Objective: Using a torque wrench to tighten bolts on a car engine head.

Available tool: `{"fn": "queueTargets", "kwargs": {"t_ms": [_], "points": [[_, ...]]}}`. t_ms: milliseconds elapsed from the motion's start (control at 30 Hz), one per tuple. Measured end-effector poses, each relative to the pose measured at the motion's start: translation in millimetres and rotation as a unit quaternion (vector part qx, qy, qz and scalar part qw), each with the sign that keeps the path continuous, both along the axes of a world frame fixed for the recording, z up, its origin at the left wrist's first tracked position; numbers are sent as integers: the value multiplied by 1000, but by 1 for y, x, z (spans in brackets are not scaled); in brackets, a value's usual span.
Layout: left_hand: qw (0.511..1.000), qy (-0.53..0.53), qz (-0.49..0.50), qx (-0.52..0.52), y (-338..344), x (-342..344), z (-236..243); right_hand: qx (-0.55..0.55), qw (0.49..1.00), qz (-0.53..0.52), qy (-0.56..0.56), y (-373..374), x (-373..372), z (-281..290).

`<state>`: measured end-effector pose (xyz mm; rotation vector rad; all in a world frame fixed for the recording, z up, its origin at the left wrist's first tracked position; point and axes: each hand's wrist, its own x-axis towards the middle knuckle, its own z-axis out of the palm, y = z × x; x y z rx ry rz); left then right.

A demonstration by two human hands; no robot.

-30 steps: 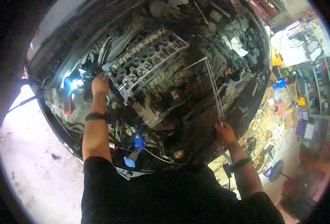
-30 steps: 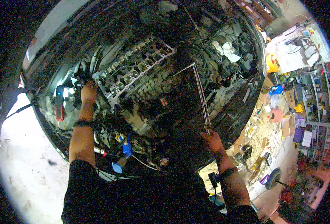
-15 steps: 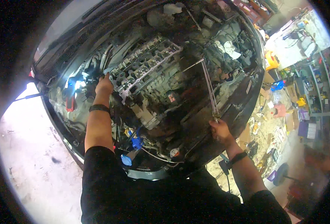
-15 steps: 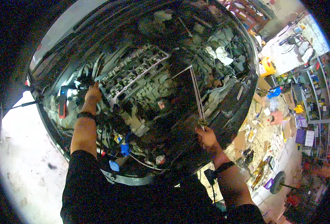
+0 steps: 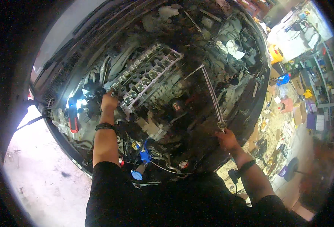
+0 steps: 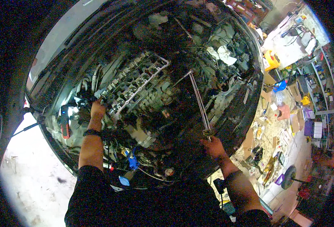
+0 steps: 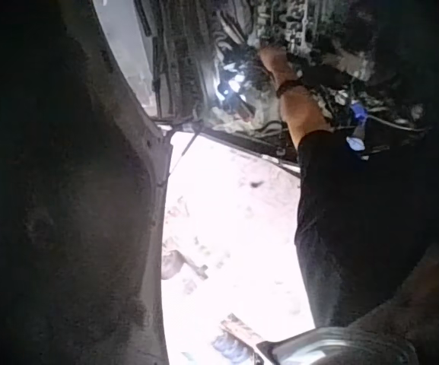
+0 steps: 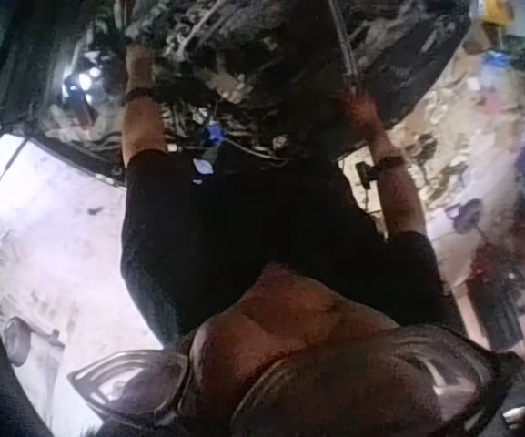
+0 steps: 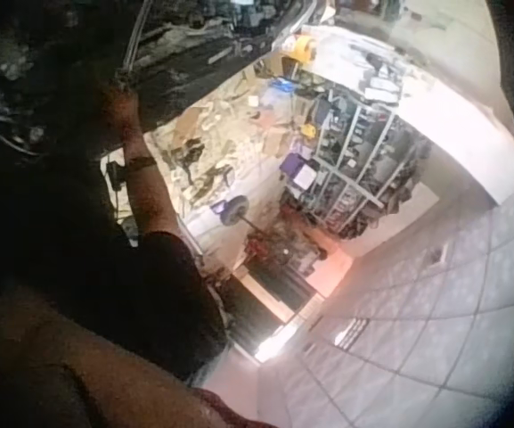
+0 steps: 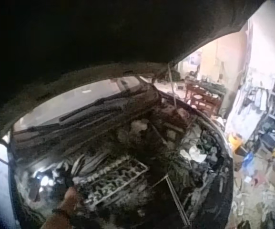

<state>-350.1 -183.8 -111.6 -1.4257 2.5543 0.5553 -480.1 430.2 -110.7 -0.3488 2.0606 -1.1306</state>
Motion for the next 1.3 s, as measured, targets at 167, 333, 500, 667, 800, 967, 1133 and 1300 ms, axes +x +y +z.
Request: {"fn": "queueTargets", "kwargs": {"t_ms": [167,333,500,667,800,967,1133,1300], "points": [[999,-31,-24,18,-28,5,-6,57,984,-109,-128,-19,4,21],[998,47,8,-48,19,12,31,7,982,-125,-139,-20,8,34],[996,84,-14,30,146,83,74,-49,991,-100,-72,-28,15,63],[938,267,83,206,318,235,77,-120,955,-139,-231,-19,10,59],[972,184,123,85,458,316,125,-147,938,-155,-274,-14,4,43],[904,273,312,105,575,388,138,-134,938,-146,-285,-1,12,49],[900,267,342,47,635,429,124,-193,933,-115,-281,48,25,88],[922,223,310,60,664,464,89,-231,958,-35,-165,99,35,164]]}}
